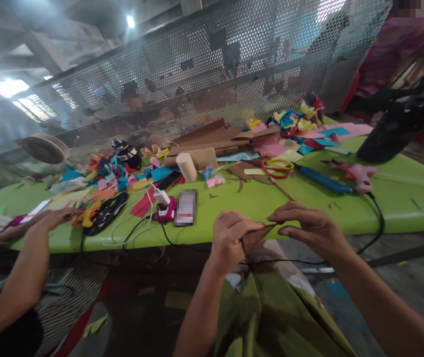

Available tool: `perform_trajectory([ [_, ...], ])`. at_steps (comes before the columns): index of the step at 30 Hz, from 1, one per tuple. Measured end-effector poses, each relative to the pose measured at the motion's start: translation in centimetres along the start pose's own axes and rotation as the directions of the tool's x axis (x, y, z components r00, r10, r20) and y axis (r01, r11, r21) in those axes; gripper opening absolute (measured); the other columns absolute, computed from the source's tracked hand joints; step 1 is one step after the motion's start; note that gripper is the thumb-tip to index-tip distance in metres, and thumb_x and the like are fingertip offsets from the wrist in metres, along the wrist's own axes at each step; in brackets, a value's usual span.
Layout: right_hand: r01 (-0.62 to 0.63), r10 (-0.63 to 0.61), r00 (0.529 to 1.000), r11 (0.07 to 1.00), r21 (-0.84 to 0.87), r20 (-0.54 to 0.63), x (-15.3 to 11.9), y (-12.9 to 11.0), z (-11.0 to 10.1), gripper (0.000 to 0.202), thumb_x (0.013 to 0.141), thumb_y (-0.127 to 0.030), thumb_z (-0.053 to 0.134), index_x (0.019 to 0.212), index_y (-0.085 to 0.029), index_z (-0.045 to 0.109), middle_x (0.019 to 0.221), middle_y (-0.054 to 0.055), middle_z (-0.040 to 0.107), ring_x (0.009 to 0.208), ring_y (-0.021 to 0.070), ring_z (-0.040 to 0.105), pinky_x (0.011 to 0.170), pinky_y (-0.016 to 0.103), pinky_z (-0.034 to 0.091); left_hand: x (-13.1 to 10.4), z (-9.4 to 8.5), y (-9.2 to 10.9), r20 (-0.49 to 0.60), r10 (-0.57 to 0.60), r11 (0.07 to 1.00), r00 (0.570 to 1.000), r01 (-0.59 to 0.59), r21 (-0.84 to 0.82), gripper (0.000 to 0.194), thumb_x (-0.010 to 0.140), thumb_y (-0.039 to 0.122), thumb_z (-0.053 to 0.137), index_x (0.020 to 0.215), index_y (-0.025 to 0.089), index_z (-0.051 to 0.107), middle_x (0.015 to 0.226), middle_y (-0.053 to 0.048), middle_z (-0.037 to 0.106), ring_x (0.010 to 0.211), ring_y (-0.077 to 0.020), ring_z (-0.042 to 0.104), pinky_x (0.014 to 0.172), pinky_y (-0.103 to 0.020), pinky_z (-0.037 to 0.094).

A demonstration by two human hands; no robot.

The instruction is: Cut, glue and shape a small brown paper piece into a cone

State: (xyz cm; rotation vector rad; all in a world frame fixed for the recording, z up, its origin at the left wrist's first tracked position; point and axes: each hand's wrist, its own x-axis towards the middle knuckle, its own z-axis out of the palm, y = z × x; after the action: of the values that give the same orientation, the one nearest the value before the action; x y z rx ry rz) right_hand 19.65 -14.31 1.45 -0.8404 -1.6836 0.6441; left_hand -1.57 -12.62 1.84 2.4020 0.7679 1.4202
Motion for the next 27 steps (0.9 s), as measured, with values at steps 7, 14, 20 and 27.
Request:
perform_trajectory([
  [7, 0.077, -0.077, 0.997, 0.997, -0.028, -0.013, 0.0, -0.3, 0.5, 0.011, 0.090, -0.031, 0.070, 0.086, -0.027, 0.080, 0.076, 0.004, 0.075, 0.071, 0.0169, 0.071, 0.065, 0.026, 0.058, 0.0, 0.1, 0.3, -0.014, -0.032, 0.999, 0.999, 0.032, -0.001, 0.003, 0.087, 0.024, 0.073, 0.089, 0.021, 0.074, 0.080, -0.003, 0.073, 0.077, -0.0164, 0.066, 0.075, -0.030, 0.046],
  [14, 0.122, -0.130, 0.988, 0.988, -0.092, -0.084, -0.5, -0.1, 0.5, 0.009, 0.089, -0.025, 0.070, 0.088, -0.028, 0.079, 0.078, 0.003, 0.075, 0.072, 0.0179, 0.072, 0.065, 0.027, 0.058, -0.3, -0.4, 0.1, -0.025, -0.081, 0.995, 0.996, 0.079, -0.063, 0.004, 0.086, 0.018, 0.072, 0.089, 0.021, 0.073, 0.083, -0.003, 0.075, 0.079, -0.0162, 0.067, 0.073, -0.028, 0.048],
  [20, 0.196, -0.198, 0.980, 0.971, -0.136, -0.009, -0.1, -0.3, 0.6, 0.014, 0.089, -0.025, 0.071, 0.100, -0.028, 0.079, 0.084, 0.004, 0.078, 0.078, 0.0186, 0.073, 0.069, 0.028, 0.059, -0.2, -0.5, 0.1, -0.013, -0.010, 1.000, 1.000, 0.011, 0.028, 0.010, 0.091, 0.016, 0.065, 0.090, 0.022, 0.073, 0.082, -0.003, 0.075, 0.079, -0.0166, 0.067, 0.075, -0.030, 0.047],
  [27, 0.248, -0.260, 0.965, 0.949, -0.193, -0.037, -0.4, -0.6, 1.0, 0.015, 0.089, -0.017, 0.068, 0.093, -0.027, 0.078, 0.079, 0.003, 0.077, 0.073, 0.0183, 0.071, 0.067, 0.029, 0.058, -0.7, 0.1, -0.3, -0.065, -0.015, 0.995, 0.998, 0.008, -0.098, 0.016, 0.083, 0.008, 0.072, 0.091, 0.022, 0.072, 0.084, -0.002, 0.075, 0.079, -0.0154, 0.068, 0.073, -0.028, 0.048],
])
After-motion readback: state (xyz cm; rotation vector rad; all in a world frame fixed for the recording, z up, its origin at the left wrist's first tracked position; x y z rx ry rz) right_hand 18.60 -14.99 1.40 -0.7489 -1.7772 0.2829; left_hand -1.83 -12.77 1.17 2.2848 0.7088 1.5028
